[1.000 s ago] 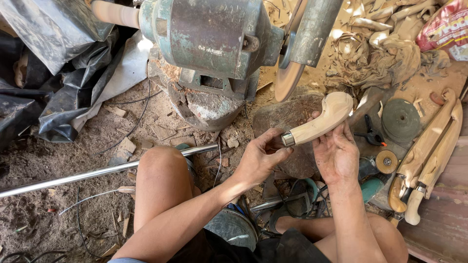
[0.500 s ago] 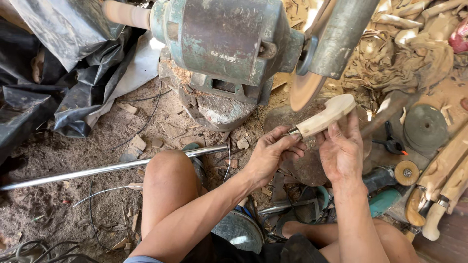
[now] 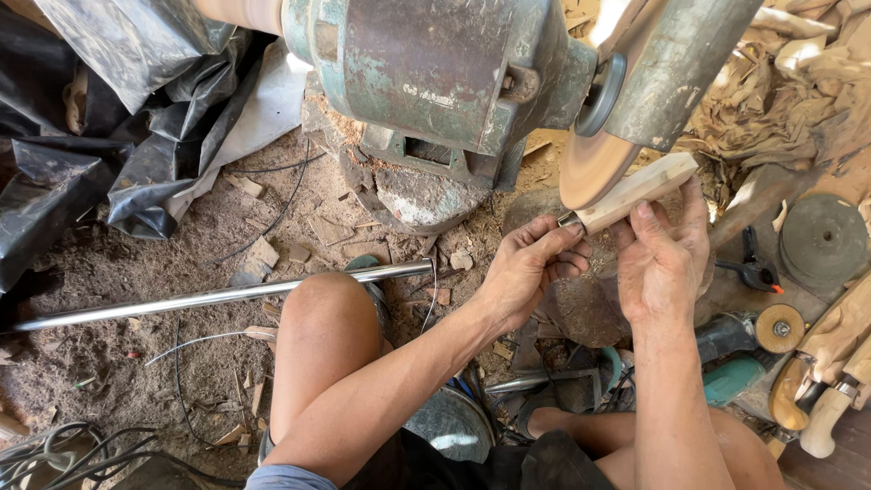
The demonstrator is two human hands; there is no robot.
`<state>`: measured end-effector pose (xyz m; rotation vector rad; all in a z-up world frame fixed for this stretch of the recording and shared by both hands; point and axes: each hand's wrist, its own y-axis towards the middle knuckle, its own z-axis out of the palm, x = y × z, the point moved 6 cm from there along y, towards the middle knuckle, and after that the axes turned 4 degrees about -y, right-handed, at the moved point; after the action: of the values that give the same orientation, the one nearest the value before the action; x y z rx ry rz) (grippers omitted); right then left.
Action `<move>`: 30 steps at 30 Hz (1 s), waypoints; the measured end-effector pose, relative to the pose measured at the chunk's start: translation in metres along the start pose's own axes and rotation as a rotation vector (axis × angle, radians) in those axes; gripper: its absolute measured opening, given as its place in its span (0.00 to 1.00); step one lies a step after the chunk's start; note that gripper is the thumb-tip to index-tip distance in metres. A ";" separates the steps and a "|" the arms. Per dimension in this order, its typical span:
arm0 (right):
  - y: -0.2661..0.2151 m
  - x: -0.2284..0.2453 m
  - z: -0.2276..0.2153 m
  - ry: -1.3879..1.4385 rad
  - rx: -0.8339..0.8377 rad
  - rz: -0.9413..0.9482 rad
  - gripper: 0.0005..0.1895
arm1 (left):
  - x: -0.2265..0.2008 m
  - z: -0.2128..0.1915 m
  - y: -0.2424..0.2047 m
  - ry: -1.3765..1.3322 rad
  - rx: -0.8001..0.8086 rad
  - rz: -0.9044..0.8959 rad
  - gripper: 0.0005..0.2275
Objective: The person sits on the ground and uses a bench grinder to smooth and shape a small wooden piece with a metal end. They repeatedly press the wood against the spinning wheel, rotating it to work different surfaces.
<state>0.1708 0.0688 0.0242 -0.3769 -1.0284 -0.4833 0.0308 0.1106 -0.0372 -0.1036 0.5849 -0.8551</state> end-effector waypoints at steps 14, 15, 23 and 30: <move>0.001 -0.004 0.007 0.021 0.045 -0.061 0.43 | -0.005 -0.001 -0.001 -0.055 -0.004 -0.010 0.06; 0.001 -0.006 0.006 0.016 0.045 -0.067 0.44 | -0.005 -0.003 -0.002 -0.057 -0.003 -0.010 0.06; -0.007 -0.020 0.006 -0.041 0.048 -0.036 0.47 | -0.006 -0.018 -0.016 -0.093 -0.027 -0.011 0.05; -0.018 -0.030 0.012 -0.108 0.054 -0.025 0.49 | -0.006 -0.032 -0.031 -0.095 -0.014 -0.012 0.05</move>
<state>0.1391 0.0661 0.0046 -0.3457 -1.1501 -0.4610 -0.0108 0.0992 -0.0515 -0.1599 0.5021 -0.8533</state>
